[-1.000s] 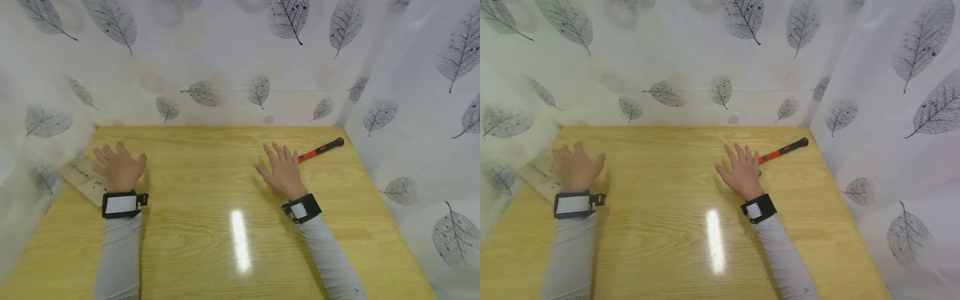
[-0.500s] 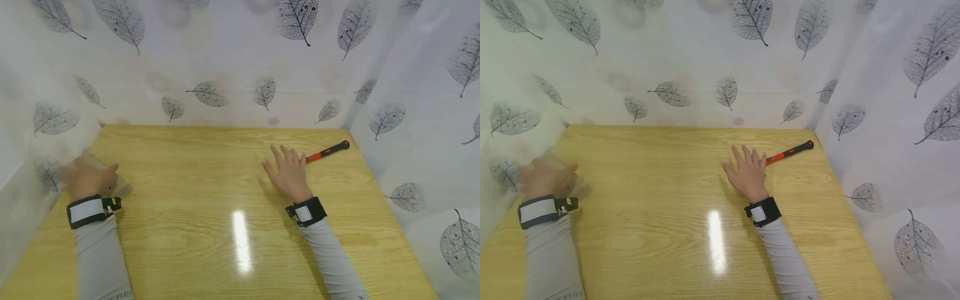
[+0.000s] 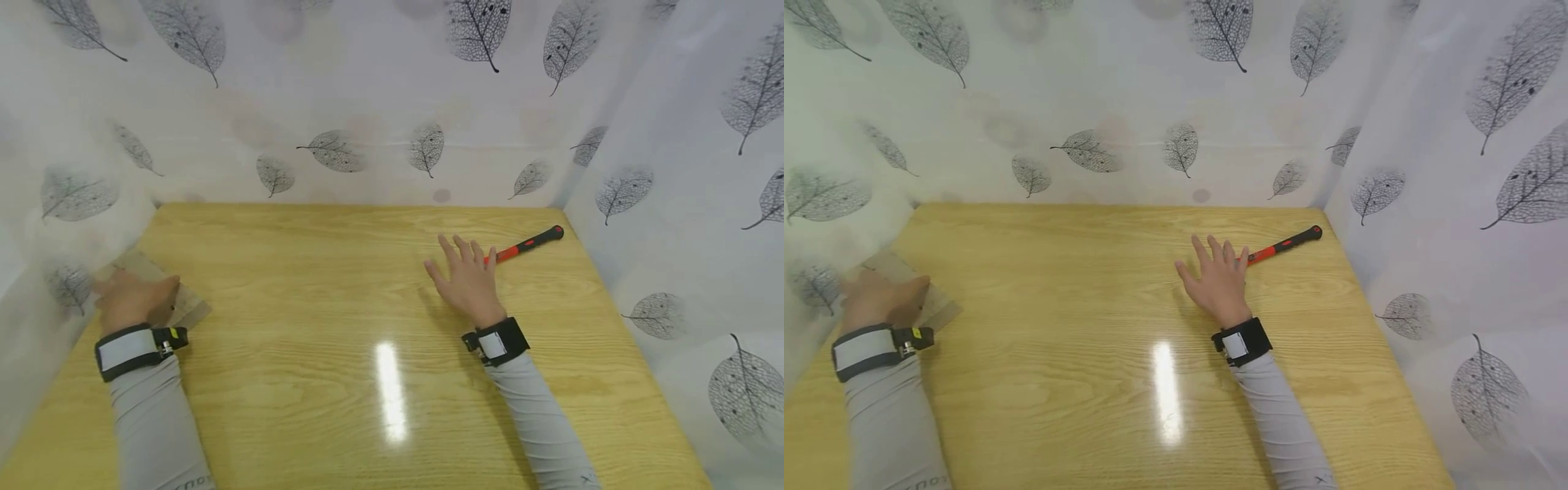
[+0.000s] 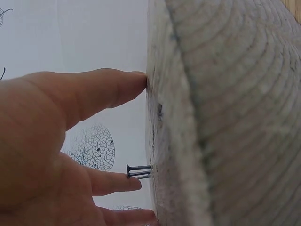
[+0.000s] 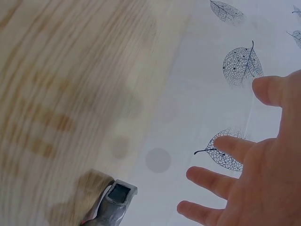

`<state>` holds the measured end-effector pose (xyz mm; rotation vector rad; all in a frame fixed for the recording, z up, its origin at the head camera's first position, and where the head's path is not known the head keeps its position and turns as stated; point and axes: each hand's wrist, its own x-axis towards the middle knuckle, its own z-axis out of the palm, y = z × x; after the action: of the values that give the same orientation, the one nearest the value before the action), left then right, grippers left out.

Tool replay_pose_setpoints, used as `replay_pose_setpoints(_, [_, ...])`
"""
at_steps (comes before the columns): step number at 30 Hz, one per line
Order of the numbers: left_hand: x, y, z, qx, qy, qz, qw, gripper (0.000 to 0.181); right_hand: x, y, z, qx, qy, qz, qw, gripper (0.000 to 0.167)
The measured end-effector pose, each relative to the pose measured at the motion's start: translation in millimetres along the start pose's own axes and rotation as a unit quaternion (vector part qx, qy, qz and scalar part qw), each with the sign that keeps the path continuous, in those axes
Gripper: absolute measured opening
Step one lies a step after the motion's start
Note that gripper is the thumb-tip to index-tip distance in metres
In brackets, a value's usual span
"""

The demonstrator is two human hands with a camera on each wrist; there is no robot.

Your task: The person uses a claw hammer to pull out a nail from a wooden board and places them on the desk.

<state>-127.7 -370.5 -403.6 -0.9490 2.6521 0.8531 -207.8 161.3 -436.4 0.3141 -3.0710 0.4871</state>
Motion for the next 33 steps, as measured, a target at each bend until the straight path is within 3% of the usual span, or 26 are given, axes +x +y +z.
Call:
replay_pose_setpoints(22, [3.4,0.2,-2.4,0.049,0.010,0.000,0.9987,0.112,-2.1,-1.9,-5.2,0.008,0.001,0.007,0.9999,0.068])
replay_pose_setpoints(33, [-0.1,0.0,-5.7,0.057,-0.019,-0.012,0.9981,0.119,-1.6,0.3,-4.8,0.013,0.003,0.015,0.9998,0.066])
